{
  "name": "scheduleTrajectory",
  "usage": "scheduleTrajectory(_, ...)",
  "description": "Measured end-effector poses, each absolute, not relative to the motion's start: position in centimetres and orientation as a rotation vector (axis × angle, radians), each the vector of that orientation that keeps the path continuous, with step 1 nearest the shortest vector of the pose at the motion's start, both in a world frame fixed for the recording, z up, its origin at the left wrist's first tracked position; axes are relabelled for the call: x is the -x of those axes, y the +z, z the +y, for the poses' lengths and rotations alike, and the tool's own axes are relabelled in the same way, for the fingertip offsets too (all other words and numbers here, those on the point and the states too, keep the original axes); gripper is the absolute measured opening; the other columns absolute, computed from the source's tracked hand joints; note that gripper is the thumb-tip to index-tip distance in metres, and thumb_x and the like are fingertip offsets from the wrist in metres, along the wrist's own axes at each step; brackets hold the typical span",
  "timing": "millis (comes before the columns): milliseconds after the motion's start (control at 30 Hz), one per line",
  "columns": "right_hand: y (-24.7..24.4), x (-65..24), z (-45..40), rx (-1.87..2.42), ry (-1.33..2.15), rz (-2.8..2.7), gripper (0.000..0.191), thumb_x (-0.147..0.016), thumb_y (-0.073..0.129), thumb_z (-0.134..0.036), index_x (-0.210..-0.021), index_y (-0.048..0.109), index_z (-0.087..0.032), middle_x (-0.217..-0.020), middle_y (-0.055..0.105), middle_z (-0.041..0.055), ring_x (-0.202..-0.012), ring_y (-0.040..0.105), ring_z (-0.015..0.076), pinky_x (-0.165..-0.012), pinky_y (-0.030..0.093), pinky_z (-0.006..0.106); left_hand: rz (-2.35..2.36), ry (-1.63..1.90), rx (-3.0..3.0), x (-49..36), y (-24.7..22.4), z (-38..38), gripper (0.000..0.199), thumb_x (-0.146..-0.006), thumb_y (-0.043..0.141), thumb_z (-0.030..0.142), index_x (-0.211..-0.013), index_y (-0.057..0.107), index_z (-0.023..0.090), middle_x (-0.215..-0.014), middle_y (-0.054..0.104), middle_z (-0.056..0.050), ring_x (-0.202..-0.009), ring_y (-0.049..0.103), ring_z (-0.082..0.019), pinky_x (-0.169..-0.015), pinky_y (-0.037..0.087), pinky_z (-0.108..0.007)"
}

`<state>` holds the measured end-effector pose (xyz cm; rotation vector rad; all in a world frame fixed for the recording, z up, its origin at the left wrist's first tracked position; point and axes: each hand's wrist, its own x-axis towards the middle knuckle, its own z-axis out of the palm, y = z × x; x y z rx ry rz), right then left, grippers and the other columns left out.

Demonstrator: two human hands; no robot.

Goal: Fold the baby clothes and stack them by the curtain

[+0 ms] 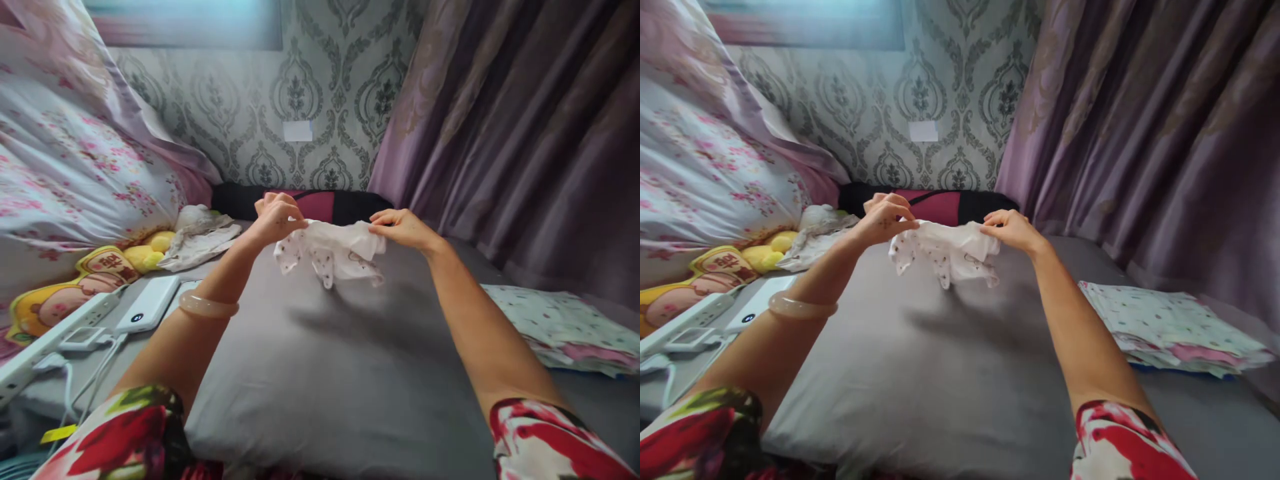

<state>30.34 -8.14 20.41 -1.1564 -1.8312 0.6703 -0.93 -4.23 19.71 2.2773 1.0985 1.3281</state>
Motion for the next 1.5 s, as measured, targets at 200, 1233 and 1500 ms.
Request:
scheduleTrajectory(200, 20.1, -30.5, -8.1, 1.149, 0.685, -1.760, 0.044, -0.057, 0.080, -0.063, -0.077, 0.078, -0.024, -0.104, 0.072, 0.0052, -0.103, 0.062, 0.0252, -0.089, 0.049, 0.037, 0.921, 1.293, -2.147, 0.6, 19.9, -4.7, 0.034, -0.069, 0.075, 0.051, -0.072, 0.073, 0.018, -0.093, 0.065, -0.007, -0.092, 0.057, -0.019, -0.081, 0.045, -0.032)
scheduleTrajectory(1233, 18.3, -29.2, -9.2, 1.178, -0.213, -1.654, 0.048, -0.094, 0.040, -0.060, -0.093, 0.065, -0.019, -0.082, 0.069, 0.0055, -0.073, 0.060, 0.0178, -0.068, 0.045, 0.028, 1.160, 1.689, -2.266, -1.7, 18.3, -6.4, 0.024, -0.091, 0.052, 0.037, -0.090, 0.065, 0.017, -0.068, 0.056, 0.002, -0.062, 0.047, -0.009, -0.057, 0.037, -0.020)
scheduleTrajectory(1500, 20.1, -28.8, -17.1, 1.129, -0.129, -1.757, 0.036, -0.093, 0.050, -0.054, -0.098, 0.070, -0.024, -0.090, 0.072, 0.0027, -0.079, 0.065, 0.0180, -0.068, 0.050, 0.029, 1.200, 1.660, -2.741, 1.8, 21.1, -15.4, 0.023, -0.092, 0.054, 0.035, -0.095, 0.071, 0.020, -0.075, 0.060, 0.000, -0.060, 0.050, -0.008, -0.059, 0.041, -0.021)
